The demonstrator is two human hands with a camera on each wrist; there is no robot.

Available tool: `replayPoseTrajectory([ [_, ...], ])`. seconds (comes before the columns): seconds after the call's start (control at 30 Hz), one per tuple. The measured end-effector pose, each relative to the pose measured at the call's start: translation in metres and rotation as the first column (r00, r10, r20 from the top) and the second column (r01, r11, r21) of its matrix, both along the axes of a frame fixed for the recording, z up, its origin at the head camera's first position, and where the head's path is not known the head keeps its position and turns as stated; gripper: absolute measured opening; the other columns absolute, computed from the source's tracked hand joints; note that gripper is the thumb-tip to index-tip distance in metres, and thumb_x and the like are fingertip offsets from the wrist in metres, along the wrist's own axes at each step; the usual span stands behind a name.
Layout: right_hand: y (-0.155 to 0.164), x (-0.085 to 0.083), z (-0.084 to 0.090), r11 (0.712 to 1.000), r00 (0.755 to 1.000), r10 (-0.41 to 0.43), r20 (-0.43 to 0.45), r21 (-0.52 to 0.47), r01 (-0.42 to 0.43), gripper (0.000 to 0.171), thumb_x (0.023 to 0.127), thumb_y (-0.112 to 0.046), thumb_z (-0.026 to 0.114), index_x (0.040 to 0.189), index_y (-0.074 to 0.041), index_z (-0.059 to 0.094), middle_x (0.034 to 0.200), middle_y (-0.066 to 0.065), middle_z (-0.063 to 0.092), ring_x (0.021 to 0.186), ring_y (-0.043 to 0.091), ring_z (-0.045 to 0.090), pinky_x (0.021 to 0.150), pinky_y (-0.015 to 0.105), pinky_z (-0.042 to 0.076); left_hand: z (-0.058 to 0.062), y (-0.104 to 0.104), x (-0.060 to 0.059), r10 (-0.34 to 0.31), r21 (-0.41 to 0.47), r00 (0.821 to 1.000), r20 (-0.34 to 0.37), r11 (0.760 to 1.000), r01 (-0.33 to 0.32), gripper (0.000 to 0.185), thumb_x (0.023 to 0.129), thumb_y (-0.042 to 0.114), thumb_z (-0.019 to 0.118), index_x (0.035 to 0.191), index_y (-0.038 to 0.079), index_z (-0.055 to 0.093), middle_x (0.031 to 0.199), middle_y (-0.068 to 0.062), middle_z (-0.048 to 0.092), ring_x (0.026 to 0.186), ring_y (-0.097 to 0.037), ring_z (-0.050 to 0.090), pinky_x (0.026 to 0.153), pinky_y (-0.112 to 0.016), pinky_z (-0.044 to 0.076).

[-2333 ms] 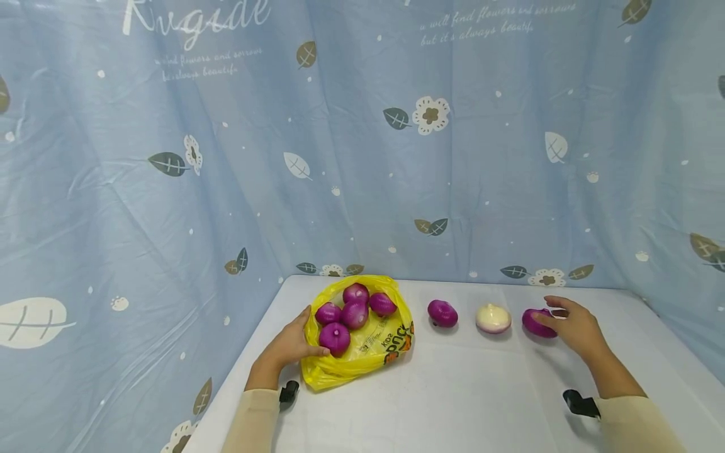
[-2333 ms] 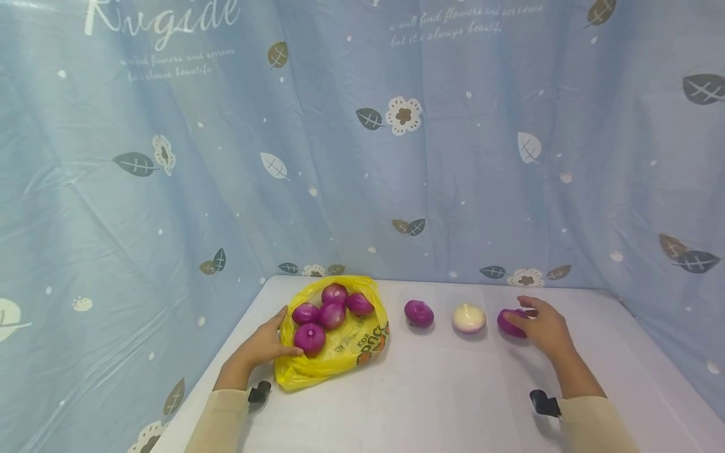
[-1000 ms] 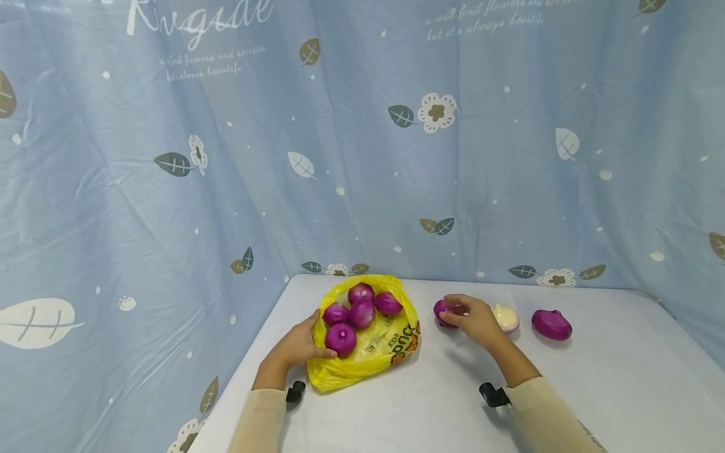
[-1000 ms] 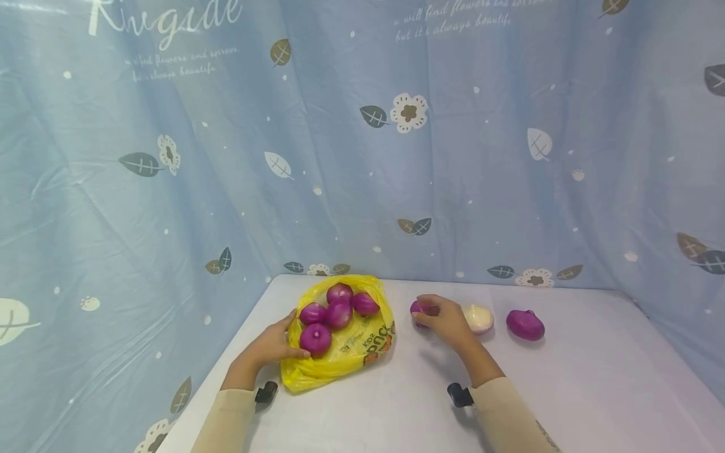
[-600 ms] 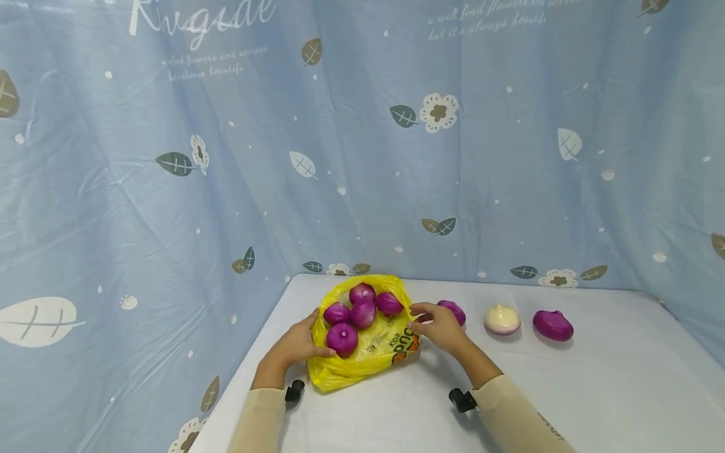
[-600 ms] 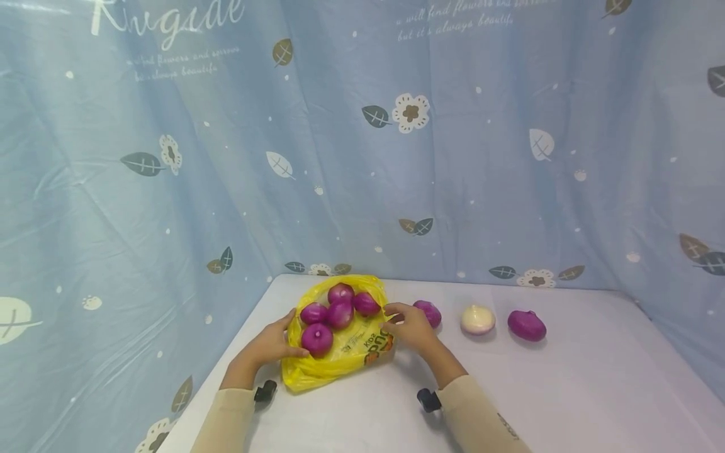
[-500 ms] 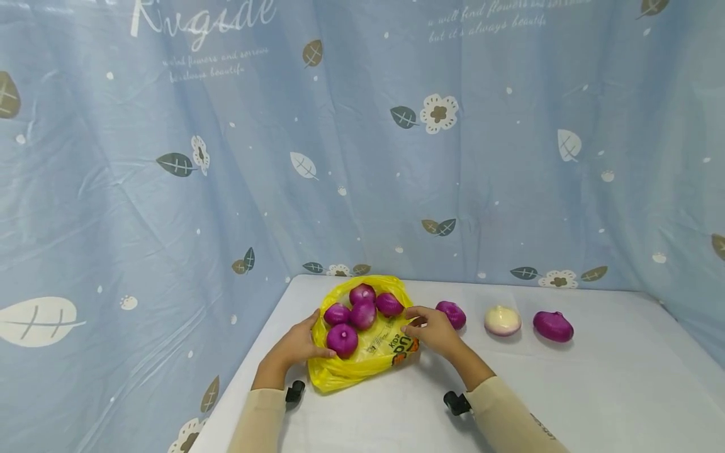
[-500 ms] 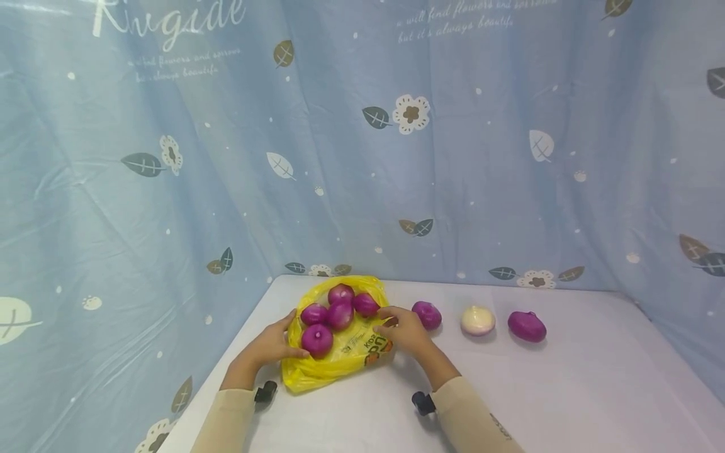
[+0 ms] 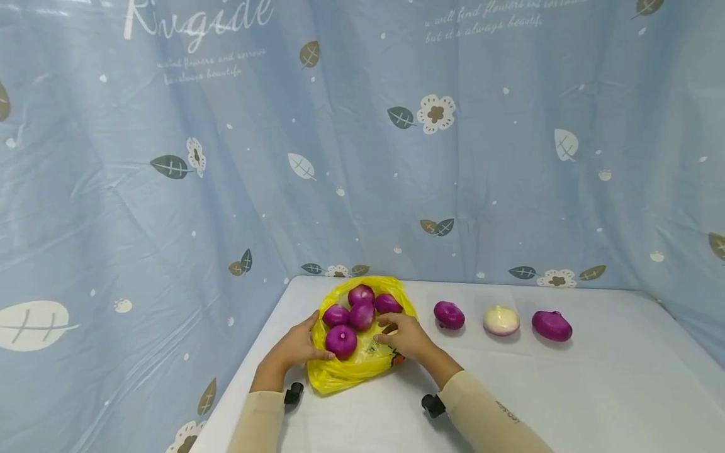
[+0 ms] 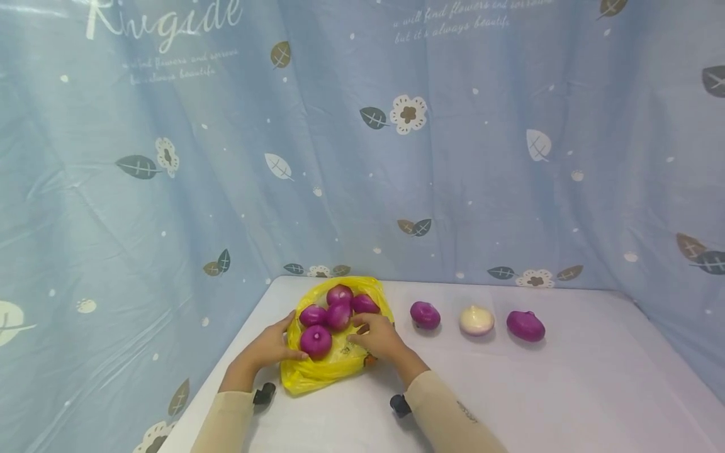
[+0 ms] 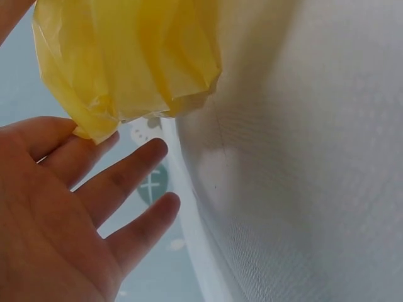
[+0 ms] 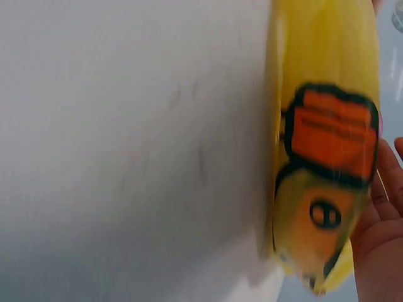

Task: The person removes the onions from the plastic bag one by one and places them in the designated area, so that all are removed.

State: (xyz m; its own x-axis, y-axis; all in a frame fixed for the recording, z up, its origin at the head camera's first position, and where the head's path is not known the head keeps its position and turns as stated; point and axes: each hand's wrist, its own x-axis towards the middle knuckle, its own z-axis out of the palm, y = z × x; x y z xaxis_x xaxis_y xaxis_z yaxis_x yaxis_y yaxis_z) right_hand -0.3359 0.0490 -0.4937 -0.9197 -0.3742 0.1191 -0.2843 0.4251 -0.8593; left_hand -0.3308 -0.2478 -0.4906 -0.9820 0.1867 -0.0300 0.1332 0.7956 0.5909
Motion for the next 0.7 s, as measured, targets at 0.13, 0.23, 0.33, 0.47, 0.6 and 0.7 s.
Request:
replayPoseTrajectory([
  [0.13, -0.015, 0.001, -0.001, 1.0, 1.0, 0.017, 0.011, 0.004, -0.018, 0.044, 0.086, -0.026, 0.077, 0.124, -0.01, 0.064, 0.117, 0.006, 0.064, 0.105, 0.025, 0.061, 0.081, 0.035, 0.055, 0.002, 0.0, 0.0, -0.005, 0.001, 1.0, 0.003, 1.0, 0.005, 0.126, 0.058, 0.056, 0.088, 0.155, 0.009, 0.023, 0.155, -0.01, 0.033, 0.139, -0.034, 0.033, 0.11, -0.055, 0.027],
  [0.23, -0.026, 0.003, -0.003, 0.999, 0.999, 0.039, 0.012, 0.005, -0.039, 0.044, 0.086, -0.023, 0.076, 0.126, -0.011, 0.064, 0.12, 0.004, 0.063, 0.108, 0.026, 0.06, 0.083, 0.036, 0.055, 0.001, 0.0, 0.0, -0.007, 0.001, 1.0, 0.0, 1.0, 0.007, 0.126, 0.058, 0.057, 0.087, 0.155, 0.009, 0.024, 0.155, -0.01, 0.033, 0.139, -0.034, 0.033, 0.11, -0.055, 0.027],
  [0.33, -0.035, 0.004, -0.009, 0.997, 0.997, 0.072, 0.0, 0.016, -0.072, 0.045, 0.087, -0.02, 0.075, 0.128, -0.011, 0.062, 0.123, 0.003, 0.062, 0.109, 0.025, 0.059, 0.084, 0.034, 0.054, -0.001, -0.001, -0.001, 0.0, 0.0, 1.0, 0.004, 1.0, 0.0, 0.127, 0.057, 0.059, 0.086, 0.155, 0.01, 0.024, 0.154, -0.011, 0.034, 0.139, -0.035, 0.033, 0.109, -0.057, 0.027],
  [0.47, -0.045, 0.006, -0.016, 0.994, 0.996, 0.091, -0.008, 0.055, -0.09, 0.047, 0.086, -0.02, 0.076, 0.13, -0.013, 0.061, 0.125, 0.002, 0.061, 0.109, 0.024, 0.06, 0.085, 0.032, 0.054, -0.003, -0.002, 0.0, 0.012, 0.002, 1.0, 0.011, 1.0, -0.012, 0.128, 0.055, 0.062, 0.085, 0.155, 0.011, 0.024, 0.154, -0.01, 0.035, 0.137, -0.035, 0.035, 0.108, -0.059, 0.028],
  [0.6, -0.05, 0.007, -0.016, 0.993, 0.997, 0.075, -0.025, 0.09, -0.073, 0.051, 0.085, -0.021, 0.078, 0.132, -0.016, 0.06, 0.126, -0.001, 0.06, 0.111, 0.023, 0.059, 0.089, 0.035, 0.052, -0.004, -0.002, -0.002, 0.007, -0.011, 1.0, 0.006, 1.0, -0.007, 0.127, 0.056, 0.063, 0.085, 0.155, 0.012, 0.024, 0.153, -0.009, 0.036, 0.137, -0.035, 0.036, 0.107, -0.059, 0.029],
  [0.7, -0.055, 0.006, -0.014, 0.992, 0.997, 0.061, -0.043, 0.114, -0.056, 0.054, 0.084, -0.021, 0.079, 0.133, -0.017, 0.059, 0.126, -0.003, 0.06, 0.113, 0.021, 0.058, 0.093, 0.037, 0.05, -0.004, -0.001, -0.003, 0.001, -0.022, 1.0, -0.001, 1.0, -0.001, 0.126, 0.057, 0.063, 0.084, 0.155, 0.012, 0.025, 0.153, -0.01, 0.036, 0.137, -0.035, 0.037, 0.107, -0.059, 0.029],
])
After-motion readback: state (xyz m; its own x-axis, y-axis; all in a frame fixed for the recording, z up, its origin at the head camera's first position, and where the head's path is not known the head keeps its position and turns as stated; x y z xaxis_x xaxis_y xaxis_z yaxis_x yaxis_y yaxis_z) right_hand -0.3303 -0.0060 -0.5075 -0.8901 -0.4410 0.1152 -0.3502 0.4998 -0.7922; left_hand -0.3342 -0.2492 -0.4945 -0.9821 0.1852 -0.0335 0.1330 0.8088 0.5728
